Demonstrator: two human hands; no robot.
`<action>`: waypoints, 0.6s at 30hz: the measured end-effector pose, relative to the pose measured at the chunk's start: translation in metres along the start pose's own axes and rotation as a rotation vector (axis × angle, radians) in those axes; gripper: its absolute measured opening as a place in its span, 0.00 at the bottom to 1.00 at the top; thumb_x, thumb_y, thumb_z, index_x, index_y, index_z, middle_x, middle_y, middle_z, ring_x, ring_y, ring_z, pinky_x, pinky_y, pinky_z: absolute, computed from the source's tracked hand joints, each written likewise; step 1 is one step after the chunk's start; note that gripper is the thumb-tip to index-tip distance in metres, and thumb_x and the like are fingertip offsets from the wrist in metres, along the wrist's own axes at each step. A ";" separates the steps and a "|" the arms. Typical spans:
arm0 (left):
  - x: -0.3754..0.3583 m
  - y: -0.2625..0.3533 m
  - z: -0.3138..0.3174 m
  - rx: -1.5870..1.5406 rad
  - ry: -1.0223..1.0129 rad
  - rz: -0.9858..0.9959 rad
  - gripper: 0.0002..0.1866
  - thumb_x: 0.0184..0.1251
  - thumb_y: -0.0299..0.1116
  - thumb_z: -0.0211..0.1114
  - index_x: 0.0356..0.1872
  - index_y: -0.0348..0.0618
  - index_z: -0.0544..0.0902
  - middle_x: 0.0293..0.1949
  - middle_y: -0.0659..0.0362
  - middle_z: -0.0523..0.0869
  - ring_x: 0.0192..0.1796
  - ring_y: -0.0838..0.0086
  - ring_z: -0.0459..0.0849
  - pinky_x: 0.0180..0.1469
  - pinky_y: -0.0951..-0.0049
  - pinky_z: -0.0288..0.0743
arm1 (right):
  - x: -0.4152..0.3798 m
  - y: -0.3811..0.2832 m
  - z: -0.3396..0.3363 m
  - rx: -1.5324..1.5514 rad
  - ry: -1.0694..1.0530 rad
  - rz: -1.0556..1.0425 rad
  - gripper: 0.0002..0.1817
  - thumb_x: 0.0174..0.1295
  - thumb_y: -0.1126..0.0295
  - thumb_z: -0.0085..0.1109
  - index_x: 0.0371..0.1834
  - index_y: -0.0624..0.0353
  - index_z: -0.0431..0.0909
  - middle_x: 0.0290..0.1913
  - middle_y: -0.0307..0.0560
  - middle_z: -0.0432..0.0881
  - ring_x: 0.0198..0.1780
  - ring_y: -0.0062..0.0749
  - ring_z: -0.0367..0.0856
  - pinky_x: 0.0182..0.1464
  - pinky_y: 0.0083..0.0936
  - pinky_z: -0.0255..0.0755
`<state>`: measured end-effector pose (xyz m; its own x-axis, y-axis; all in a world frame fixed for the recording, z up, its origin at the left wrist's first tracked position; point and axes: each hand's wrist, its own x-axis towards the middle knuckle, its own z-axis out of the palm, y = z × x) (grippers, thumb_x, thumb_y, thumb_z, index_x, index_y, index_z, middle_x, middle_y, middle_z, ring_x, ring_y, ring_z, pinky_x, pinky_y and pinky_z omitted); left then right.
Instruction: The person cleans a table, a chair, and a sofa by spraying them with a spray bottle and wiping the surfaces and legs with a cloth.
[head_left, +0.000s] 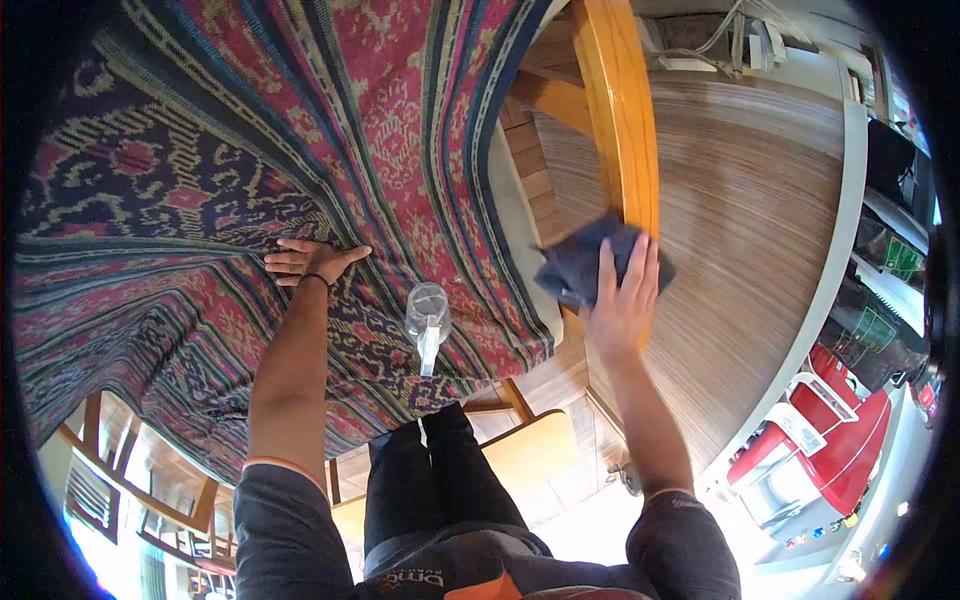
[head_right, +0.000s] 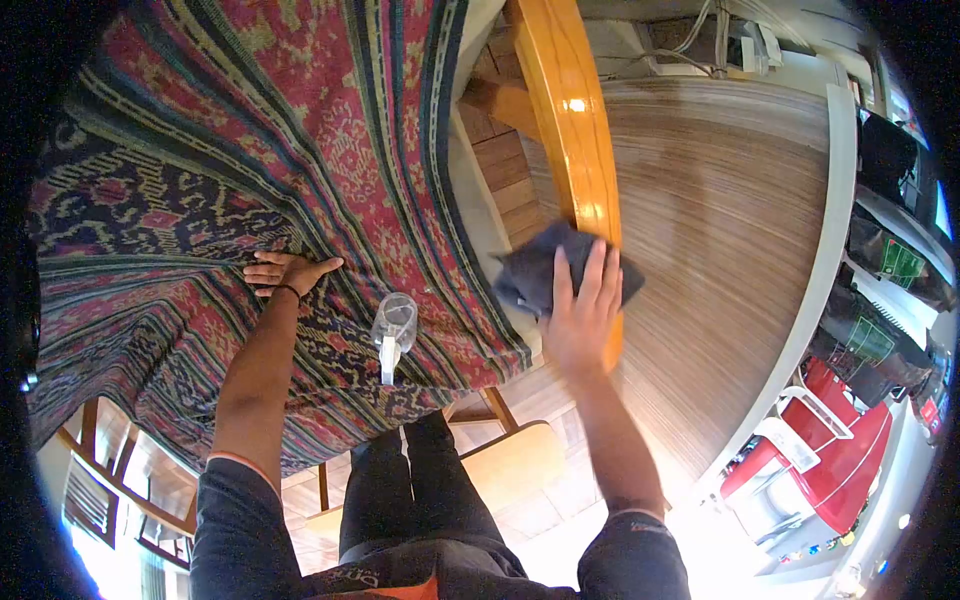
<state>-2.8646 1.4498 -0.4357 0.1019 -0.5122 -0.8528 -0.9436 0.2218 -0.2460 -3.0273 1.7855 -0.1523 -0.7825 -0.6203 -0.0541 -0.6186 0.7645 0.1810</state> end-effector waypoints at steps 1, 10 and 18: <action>0.000 0.000 0.000 -0.001 -0.012 0.011 0.96 0.22 0.77 0.80 0.71 0.31 0.13 0.73 0.26 0.15 0.76 0.37 0.10 0.74 0.30 0.18 | -0.014 -0.004 0.006 -0.003 0.016 0.046 0.42 0.46 0.69 0.68 0.72 0.49 0.70 0.77 0.71 0.56 0.76 0.72 0.57 0.72 0.58 0.59; -0.015 0.000 -0.007 -0.026 0.091 0.015 0.95 0.24 0.78 0.79 0.70 0.30 0.12 0.73 0.27 0.14 0.77 0.38 0.11 0.75 0.31 0.20 | 0.175 -0.023 -0.017 0.322 0.262 0.082 0.51 0.46 0.67 0.68 0.79 0.47 0.58 0.80 0.62 0.54 0.77 0.68 0.55 0.74 0.57 0.55; 0.034 -0.003 0.003 0.203 -0.138 0.179 0.79 0.36 0.84 0.67 0.77 0.27 0.44 0.77 0.30 0.42 0.80 0.39 0.40 0.75 0.32 0.45 | 0.128 0.022 -0.012 0.291 0.106 -0.090 0.48 0.53 0.61 0.66 0.81 0.46 0.55 0.80 0.62 0.53 0.77 0.69 0.54 0.74 0.58 0.54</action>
<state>-2.8572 1.4343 -0.4649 -0.0058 -0.3353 -0.9421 -0.8695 0.4670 -0.1609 -3.1402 1.7212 -0.1436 -0.7216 -0.6906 0.0485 -0.6911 0.7145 -0.1090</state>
